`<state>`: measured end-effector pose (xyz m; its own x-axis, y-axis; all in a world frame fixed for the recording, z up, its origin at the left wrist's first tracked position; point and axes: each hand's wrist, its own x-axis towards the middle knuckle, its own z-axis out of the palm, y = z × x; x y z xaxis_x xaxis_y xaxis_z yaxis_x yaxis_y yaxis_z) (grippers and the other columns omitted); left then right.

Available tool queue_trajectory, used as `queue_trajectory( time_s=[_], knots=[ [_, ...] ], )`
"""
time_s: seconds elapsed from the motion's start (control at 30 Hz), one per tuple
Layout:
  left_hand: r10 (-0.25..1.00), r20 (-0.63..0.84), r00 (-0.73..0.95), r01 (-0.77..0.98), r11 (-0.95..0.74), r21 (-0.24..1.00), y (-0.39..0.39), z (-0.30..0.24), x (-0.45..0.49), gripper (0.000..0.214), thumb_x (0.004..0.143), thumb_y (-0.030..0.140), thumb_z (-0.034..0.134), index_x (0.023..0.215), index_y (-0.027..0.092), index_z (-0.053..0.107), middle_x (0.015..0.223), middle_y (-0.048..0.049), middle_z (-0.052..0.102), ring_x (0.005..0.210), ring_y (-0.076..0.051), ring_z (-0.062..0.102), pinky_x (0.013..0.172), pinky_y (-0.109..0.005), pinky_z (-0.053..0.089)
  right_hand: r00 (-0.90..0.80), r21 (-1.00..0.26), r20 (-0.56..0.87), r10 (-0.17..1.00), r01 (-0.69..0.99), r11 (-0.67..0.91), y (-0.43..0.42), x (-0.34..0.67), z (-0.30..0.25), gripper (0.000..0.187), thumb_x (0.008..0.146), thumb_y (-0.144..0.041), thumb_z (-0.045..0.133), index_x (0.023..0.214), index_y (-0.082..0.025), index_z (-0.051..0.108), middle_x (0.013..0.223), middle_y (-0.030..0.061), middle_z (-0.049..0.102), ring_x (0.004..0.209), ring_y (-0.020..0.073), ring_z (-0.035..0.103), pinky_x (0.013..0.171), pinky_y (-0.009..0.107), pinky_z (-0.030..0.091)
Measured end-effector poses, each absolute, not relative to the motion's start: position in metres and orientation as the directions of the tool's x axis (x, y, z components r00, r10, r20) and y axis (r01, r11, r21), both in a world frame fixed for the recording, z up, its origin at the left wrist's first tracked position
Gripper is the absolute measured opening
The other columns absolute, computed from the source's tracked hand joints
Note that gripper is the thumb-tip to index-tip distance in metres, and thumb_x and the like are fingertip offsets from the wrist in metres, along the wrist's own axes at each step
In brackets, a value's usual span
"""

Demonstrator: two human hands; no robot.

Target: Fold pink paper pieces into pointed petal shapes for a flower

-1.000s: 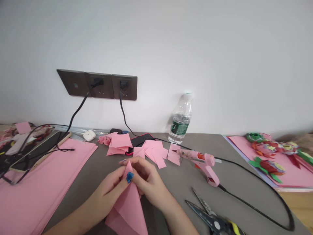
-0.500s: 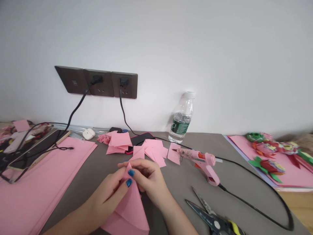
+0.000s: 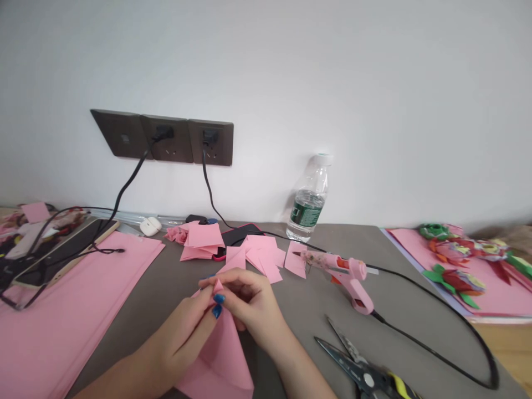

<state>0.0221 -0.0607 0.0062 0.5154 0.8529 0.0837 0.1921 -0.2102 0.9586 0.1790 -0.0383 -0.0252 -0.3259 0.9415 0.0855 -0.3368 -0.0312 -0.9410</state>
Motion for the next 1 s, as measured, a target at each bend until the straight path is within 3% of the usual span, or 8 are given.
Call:
queue_trajectory(
  time_s=[0.07,0.13,0.2,0.3,0.47,0.63,0.87,1.0],
  knots=[
    [0.847,0.062,0.528,0.194,-0.191,0.962,-0.061,0.008,0.022,0.032,0.103,0.025,0.034,0.11,0.017,0.065,0.091,-0.0068,0.077,0.078,-0.02,0.069,0.078,-0.028,0.052,-0.314,-0.948,0.078,0.946,-0.316,-0.027,-0.038,0.18,-0.026,0.021,0.085,-0.041,0.075,0.093,-0.021,0.077,0.094,0.0092,0.08,0.035,0.004,0.043,0.03,0.017,0.031],
    [0.842,0.043,0.538,0.192,-0.172,0.966,-0.062,0.009,0.023,0.034,0.103,0.025,0.033,0.105,0.017,0.066,0.088,-0.0058,0.078,0.076,-0.019,0.069,0.078,-0.027,0.052,-0.285,-0.956,0.075,0.956,-0.295,-0.013,-0.038,0.181,-0.026,0.023,0.085,-0.044,0.074,0.091,-0.021,0.077,0.095,0.0097,0.08,0.04,0.0082,0.052,0.035,0.021,0.04],
    [0.843,0.045,0.536,0.186,-0.17,0.968,-0.061,0.009,0.023,0.035,0.103,0.024,0.033,0.096,0.018,0.067,0.087,-0.0057,0.078,0.077,-0.019,0.07,0.08,-0.027,0.052,-0.26,-0.961,0.084,0.962,-0.276,0.009,-0.038,0.182,-0.026,0.022,0.085,-0.044,0.075,0.088,-0.022,0.076,0.096,0.0101,0.079,0.055,0.0145,0.064,0.045,0.025,0.05],
    [0.845,0.05,0.532,0.186,-0.174,0.967,-0.06,0.006,0.023,0.036,0.103,0.026,0.033,0.09,0.019,0.065,0.084,-0.0061,0.078,0.077,-0.019,0.069,0.079,-0.028,0.051,-0.25,-0.962,0.103,0.963,-0.271,0.032,-0.037,0.183,-0.027,0.018,0.084,-0.041,0.076,0.085,-0.023,0.075,0.095,0.0097,0.078,0.074,0.0202,0.071,0.058,0.03,0.057],
    [0.835,0.063,0.546,0.211,-0.209,0.955,-0.057,0.0,0.022,0.028,0.101,0.024,0.034,0.086,0.02,0.057,0.078,-0.0059,0.074,0.077,-0.021,0.067,0.076,-0.03,0.05,-0.289,-0.952,0.099,0.952,-0.305,0.006,-0.032,0.183,-0.03,0.02,0.082,-0.041,0.079,0.082,-0.022,0.073,0.091,0.0093,0.078,0.079,0.0213,0.071,0.059,0.029,0.055],
    [0.858,0.131,0.497,0.365,-0.343,0.866,-0.053,-0.007,0.021,0.025,0.098,0.021,0.037,0.086,0.018,0.058,0.084,-0.0069,0.068,0.078,-0.021,0.061,0.069,-0.029,0.043,-0.314,-0.945,0.067,0.947,-0.324,-0.041,-0.027,0.183,-0.032,0.022,0.08,-0.04,0.08,0.078,-0.021,0.071,0.091,0.0081,0.079,0.077,0.0181,0.069,0.054,0.023,0.047],
    [0.851,0.151,0.504,0.425,-0.396,0.814,-0.05,-0.01,0.017,0.027,0.098,0.023,0.04,0.078,0.018,0.057,0.06,0.005,0.044,0.055,-0.013,0.043,0.056,-0.025,0.029,-0.342,-0.928,0.043,0.939,-0.363,-0.09,-0.025,0.181,-0.035,0.026,0.077,-0.043,0.082,0.077,-0.02,0.069,0.096,0.007,0.077,0.081,0.0182,0.068,0.071,0.029,0.051],
    [0.864,0.139,0.483,0.458,-0.385,0.801,-0.056,0.0,0.012,0.03,0.099,0.028,0.042,0.077,0.016,0.059,0.058,0.0055,0.044,0.05,-0.011,0.042,0.051,-0.024,0.026,-0.369,-0.917,0.041,0.929,-0.382,-0.112,-0.027,0.182,-0.035,0.029,0.078,-0.044,0.081,0.076,-0.019,0.066,0.095,0.0061,0.076,0.077,0.0172,0.066,0.07,0.03,0.05]
  ],
)
